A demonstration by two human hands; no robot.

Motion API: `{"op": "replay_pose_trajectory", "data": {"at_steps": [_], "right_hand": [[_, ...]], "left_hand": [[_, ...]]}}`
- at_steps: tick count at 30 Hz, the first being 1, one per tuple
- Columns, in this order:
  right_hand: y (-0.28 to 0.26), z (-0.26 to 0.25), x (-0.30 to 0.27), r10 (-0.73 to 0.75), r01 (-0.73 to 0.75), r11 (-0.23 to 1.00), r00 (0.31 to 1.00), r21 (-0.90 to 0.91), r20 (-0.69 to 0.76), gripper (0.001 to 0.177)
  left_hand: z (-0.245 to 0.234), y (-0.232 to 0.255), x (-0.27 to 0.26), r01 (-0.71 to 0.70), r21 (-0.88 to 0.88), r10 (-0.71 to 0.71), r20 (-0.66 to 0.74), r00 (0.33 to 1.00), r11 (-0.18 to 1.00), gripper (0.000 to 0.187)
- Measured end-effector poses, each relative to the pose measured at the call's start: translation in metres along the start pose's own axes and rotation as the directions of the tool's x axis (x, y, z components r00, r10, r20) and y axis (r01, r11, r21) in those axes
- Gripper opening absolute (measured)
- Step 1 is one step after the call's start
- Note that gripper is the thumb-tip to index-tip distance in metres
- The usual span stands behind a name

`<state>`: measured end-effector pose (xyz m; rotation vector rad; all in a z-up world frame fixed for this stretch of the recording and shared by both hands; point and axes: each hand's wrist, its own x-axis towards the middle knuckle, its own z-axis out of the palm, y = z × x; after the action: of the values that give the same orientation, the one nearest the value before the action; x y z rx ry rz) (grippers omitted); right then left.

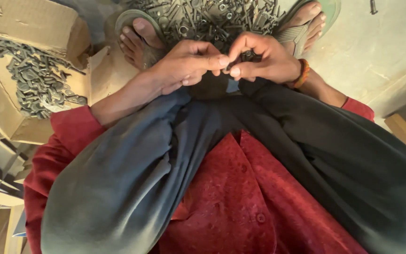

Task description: Sorting through a large pile of screws, bolts, and washers on the floor.

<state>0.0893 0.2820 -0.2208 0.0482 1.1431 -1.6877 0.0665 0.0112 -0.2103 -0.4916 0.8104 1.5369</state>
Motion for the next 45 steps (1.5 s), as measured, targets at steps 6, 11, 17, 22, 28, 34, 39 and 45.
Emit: {"op": "replay_pose_trajectory", "data": {"at_steps": [6,11,17,22,28,34,39,45], "right_hand": [[0.005,-0.004,-0.001,-0.063,0.067,0.997,0.99,-0.026,0.128,0.023],[0.002,-0.003,-0.002,-0.005,-0.018,0.982,0.992,0.185,0.123,0.023],[-0.005,-0.002,0.0,-0.129,0.139,0.986,0.985,-0.089,0.112,0.032],[0.0,0.002,0.002,-0.168,0.175,0.935,0.985,-0.308,0.05,0.024],[-0.003,-0.003,0.001,-0.199,0.197,0.946,0.98,-0.257,0.018,0.022],[0.029,-0.016,-0.007,-0.024,0.066,0.991,0.943,0.115,-0.331,0.017],[0.005,-0.013,0.0,0.064,0.162,0.874,0.896,0.457,-0.44,0.027],[0.001,-0.013,-0.004,0.076,0.141,0.748,0.952,0.648,-0.296,0.046]], "left_hand": [[-0.003,-0.007,0.0,0.072,-0.047,-0.066,0.132,0.989,0.996,0.025],[-0.006,-0.011,0.002,0.043,-0.123,-0.008,0.27,0.963,0.991,0.022],[0.001,-0.003,0.001,0.015,0.002,-0.015,0.13,0.991,1.0,0.023],[0.002,-0.003,0.003,-0.002,0.134,-0.013,0.112,0.994,0.991,0.026],[-0.005,-0.01,0.004,-0.108,0.179,0.092,0.097,0.991,0.978,0.028],[-0.02,-0.029,0.017,-0.179,0.446,0.251,-0.106,0.962,0.877,0.032],[-0.026,-0.037,0.025,-0.039,0.653,0.298,-0.292,0.909,0.757,0.036],[-0.027,-0.039,0.027,-0.093,0.624,0.354,-0.309,0.883,0.776,0.036]]}}
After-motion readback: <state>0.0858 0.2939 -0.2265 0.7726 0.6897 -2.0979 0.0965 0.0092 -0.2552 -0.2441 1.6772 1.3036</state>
